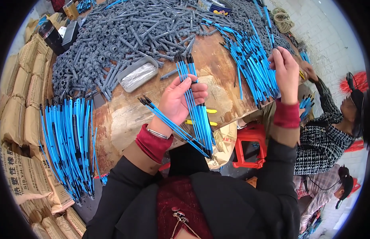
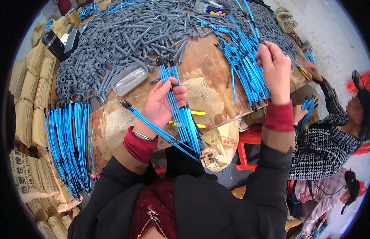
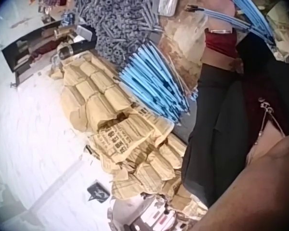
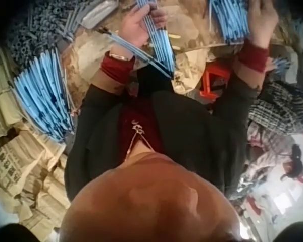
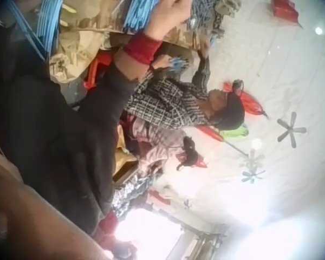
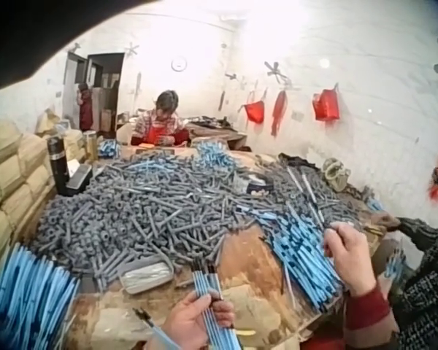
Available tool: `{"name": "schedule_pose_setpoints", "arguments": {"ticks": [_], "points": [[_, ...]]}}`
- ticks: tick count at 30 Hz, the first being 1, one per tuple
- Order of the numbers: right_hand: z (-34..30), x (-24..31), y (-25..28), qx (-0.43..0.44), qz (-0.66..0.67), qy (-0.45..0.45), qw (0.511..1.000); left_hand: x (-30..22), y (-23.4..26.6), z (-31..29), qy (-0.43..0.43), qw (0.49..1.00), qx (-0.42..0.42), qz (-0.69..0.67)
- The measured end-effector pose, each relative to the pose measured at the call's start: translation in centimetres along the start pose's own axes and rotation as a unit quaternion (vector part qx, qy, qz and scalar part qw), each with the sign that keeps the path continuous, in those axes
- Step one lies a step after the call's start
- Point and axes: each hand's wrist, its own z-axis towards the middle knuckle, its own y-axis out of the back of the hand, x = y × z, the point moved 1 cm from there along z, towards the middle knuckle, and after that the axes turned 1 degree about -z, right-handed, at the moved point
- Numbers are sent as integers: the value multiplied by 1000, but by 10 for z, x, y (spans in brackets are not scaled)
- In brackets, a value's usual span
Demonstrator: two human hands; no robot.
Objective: The person assembles blue plastic rods into black connector strips, using pliers to secure or trim them.
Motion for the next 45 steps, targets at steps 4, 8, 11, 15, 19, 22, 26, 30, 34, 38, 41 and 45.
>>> {"name": "schedule_pose_setpoints", "arguments": {"ticks": [4, 8, 11, 15, 19, 22, 26, 30, 34, 38, 41, 45], "points": [[-69, 48, -22, 305, 224, -5, 925, 1, -2, -4, -5, 1000, -4, -25], [-107, 59, -51, 278, -4, 107, 955, 1, -3, -6, 6, 998, 45, -52], [-119, 65, -60, 209, -54, 127, 968, -2, -3, -5, -21, 999, 45, 6], [-125, 68, -63, 186, -60, 151, 969, 5, -8, -4, -68, 996, 42, 49], [-123, 64, -62, 178, -43, 167, 969, 7, -11, -2, -89, 985, -68, 134], [-123, 62, -62, 174, -43, 168, 969, 4, -6, -4, -66, 991, -27, 115], [-114, 58, -64, 231, 14, 85, 969, 0, -2, -5, -29, 995, 90, -11], [-61, 13, -72, 420, 119, 104, 893, -4, -23, -12, -30, 997, -42, 62], [53, -79, -103, 138, -83, 78, 984, 3, -24, -15, -29, 999, 24, 25], [136, -146, -151, 42, -269, 151, 950, 0, -12, -17, -4, 998, 67, -19], [167, -171, -190, 100, -424, 181, 882, -5, -12, -16, 37, 996, 30, -79], [207, -227, -227, 201, -492, 32, 847, -10, -10, -12, 47, 995, 0, -87]]}}
